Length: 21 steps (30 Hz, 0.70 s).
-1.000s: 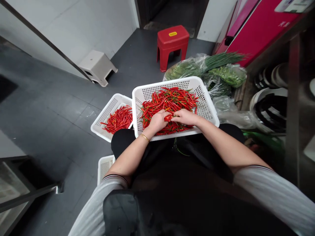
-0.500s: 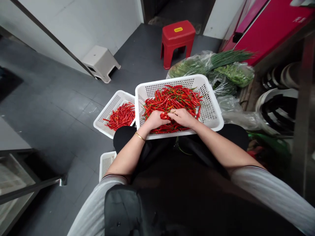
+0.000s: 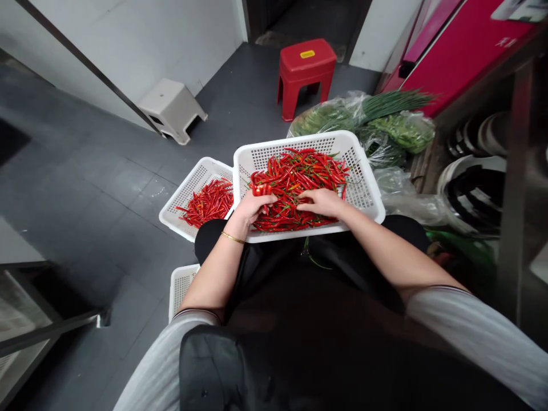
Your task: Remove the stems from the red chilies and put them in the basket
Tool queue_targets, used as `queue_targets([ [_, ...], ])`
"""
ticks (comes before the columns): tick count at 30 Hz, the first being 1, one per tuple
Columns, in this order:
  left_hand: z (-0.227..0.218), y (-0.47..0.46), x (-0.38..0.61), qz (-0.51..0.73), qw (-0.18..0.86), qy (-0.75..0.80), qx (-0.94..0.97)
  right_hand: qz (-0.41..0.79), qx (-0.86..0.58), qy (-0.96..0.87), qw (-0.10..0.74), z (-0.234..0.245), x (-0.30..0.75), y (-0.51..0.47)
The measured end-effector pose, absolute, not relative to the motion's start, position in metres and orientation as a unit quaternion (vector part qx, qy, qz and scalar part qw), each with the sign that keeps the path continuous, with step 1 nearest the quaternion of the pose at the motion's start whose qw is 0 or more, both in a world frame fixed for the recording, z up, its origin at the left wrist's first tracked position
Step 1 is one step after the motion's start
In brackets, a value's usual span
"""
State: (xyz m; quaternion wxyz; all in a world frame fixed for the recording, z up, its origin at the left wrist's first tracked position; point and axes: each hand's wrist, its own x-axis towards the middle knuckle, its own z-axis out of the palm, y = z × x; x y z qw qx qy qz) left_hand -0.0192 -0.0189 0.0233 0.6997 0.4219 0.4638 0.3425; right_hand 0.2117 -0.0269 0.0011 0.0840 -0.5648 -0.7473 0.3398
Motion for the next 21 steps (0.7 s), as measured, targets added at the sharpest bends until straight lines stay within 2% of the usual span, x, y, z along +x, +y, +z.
queue_targets([
  [3,0.017,-0.015,-0.020,0.334,0.692,0.505,0.393,0.207,-0.582,-0.785,-0.045,-0.013,0.189,-0.023],
  [5,0.014,-0.016,-0.018,0.323,0.684,0.521,0.396,0.188,-0.575,-0.793,-0.071,-0.013,0.174,-0.021],
  [9,0.006,-0.022,-0.006,0.325,0.655,0.551,0.403,0.179,-0.568,-0.803,-0.009,0.010,0.165,-0.018],
  [13,0.001,-0.023,0.014,0.435,0.649,0.519,0.346,0.173,-0.563,-0.808,0.035,0.026,0.167,-0.019],
  [16,0.000,-0.021,0.021,0.500,0.665,0.492,0.255,0.263,-0.559,-0.776,0.128,0.021,0.168,-0.020],
  [19,0.000,-0.020,0.019,0.507,0.697,0.467,0.197,0.429,-0.522,-0.705,0.216,0.009,0.170,-0.025],
  [21,0.000,-0.022,0.017,0.492,0.724,0.448,0.180,0.523,-0.502,-0.645,0.242,0.004,0.169,-0.030],
])
